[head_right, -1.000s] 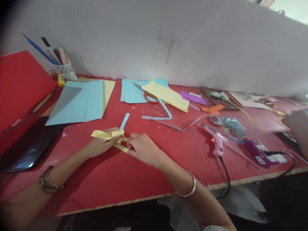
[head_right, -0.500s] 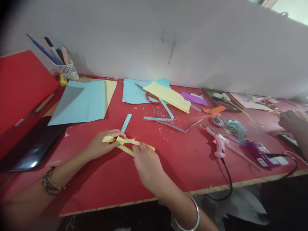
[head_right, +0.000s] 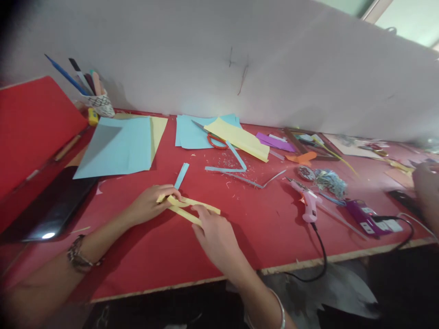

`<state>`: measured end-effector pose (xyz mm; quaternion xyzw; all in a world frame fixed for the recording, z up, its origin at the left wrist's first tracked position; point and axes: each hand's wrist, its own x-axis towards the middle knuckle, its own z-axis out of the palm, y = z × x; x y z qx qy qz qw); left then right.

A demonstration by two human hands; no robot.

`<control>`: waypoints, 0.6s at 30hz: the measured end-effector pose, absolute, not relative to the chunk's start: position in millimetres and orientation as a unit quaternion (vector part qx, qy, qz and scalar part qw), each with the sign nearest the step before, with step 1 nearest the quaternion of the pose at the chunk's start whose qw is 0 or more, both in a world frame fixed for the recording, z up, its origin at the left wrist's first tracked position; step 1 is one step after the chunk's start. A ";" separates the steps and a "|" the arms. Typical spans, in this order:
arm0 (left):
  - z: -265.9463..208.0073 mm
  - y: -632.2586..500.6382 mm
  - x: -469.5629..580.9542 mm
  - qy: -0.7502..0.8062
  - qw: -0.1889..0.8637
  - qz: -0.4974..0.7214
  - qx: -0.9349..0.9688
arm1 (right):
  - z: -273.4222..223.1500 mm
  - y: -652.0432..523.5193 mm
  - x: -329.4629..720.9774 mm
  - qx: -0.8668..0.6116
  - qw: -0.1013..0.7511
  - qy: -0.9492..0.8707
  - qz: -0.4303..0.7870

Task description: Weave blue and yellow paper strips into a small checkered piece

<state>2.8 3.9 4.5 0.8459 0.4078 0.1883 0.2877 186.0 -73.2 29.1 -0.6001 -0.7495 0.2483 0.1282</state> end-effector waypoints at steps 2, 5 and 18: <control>4.3 4.1 2.0 0.396 0.284 0.189 0.853 | 33.4 -65.4 189.7 -0.584 0.185 -0.735 0.289; 3.8 3.5 0.7 0.398 0.291 0.201 0.846 | 36.9 -53.2 192.7 -0.551 0.258 -0.722 0.331; -0.1 -0.6 0.6 0.365 0.353 0.268 0.819 | 49.0 -15.6 164.2 -0.457 0.314 -0.710 0.434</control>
